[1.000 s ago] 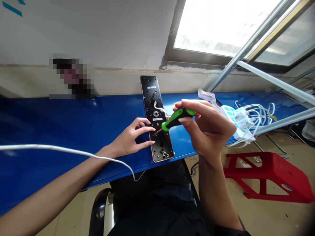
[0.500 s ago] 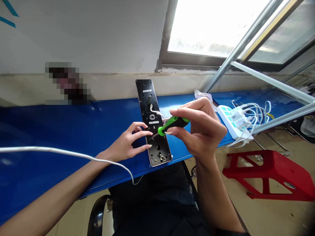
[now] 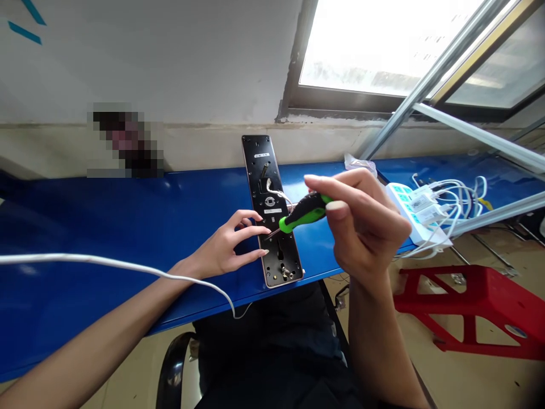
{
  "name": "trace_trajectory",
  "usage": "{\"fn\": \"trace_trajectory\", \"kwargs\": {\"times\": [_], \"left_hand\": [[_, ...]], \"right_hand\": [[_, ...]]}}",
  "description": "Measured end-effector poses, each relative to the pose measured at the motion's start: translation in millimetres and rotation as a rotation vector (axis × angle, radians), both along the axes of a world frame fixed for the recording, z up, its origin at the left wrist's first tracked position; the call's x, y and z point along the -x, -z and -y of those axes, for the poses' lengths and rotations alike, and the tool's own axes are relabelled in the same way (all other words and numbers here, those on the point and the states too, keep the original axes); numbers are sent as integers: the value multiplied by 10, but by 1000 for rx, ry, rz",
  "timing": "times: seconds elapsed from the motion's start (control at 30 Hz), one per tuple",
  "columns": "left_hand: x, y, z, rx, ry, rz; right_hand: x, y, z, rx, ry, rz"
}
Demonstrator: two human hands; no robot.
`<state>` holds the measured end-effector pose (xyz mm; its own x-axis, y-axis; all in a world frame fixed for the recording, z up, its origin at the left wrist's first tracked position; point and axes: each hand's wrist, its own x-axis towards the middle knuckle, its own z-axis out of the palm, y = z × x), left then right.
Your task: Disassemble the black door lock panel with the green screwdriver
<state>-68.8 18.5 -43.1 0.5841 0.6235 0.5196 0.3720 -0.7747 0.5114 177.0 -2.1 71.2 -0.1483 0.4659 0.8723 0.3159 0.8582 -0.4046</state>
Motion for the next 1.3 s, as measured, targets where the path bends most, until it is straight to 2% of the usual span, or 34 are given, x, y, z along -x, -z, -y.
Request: {"fn": "trace_trajectory", "kwargs": {"times": [0.13,0.3,0.4,0.57,0.77,0.87,0.97,1.07,1.17,1.3], "left_hand": [[-5,-1,1,4,5,17],[-8,-8,0,-11,5,16],[-9,-13,1,-17,7,15],[-13,-34,2,-18,11,15],[-15,-54,-1,-31,0,7],[-14,-57,-2,-28,-1,4],[-17,-65,1,-38,-2,4],[-19,-77,7,-38,-6,-3],[-15,-78,7,-33,-12,-13],[-5,-64,1,-19,-16,-15]], "right_hand": [[23,-22,40,116,-115,-2],[5,-6,-24,-65,11,-38],[15,1,-12,-52,35,11],[63,19,27,82,-125,-5],[35,50,-46,-52,50,-56],[51,63,-46,15,-28,4],[72,72,-37,63,-106,-38],[61,64,-26,-7,-49,-101],[48,40,11,-3,24,-51],[77,26,68,128,-138,-37]]}}
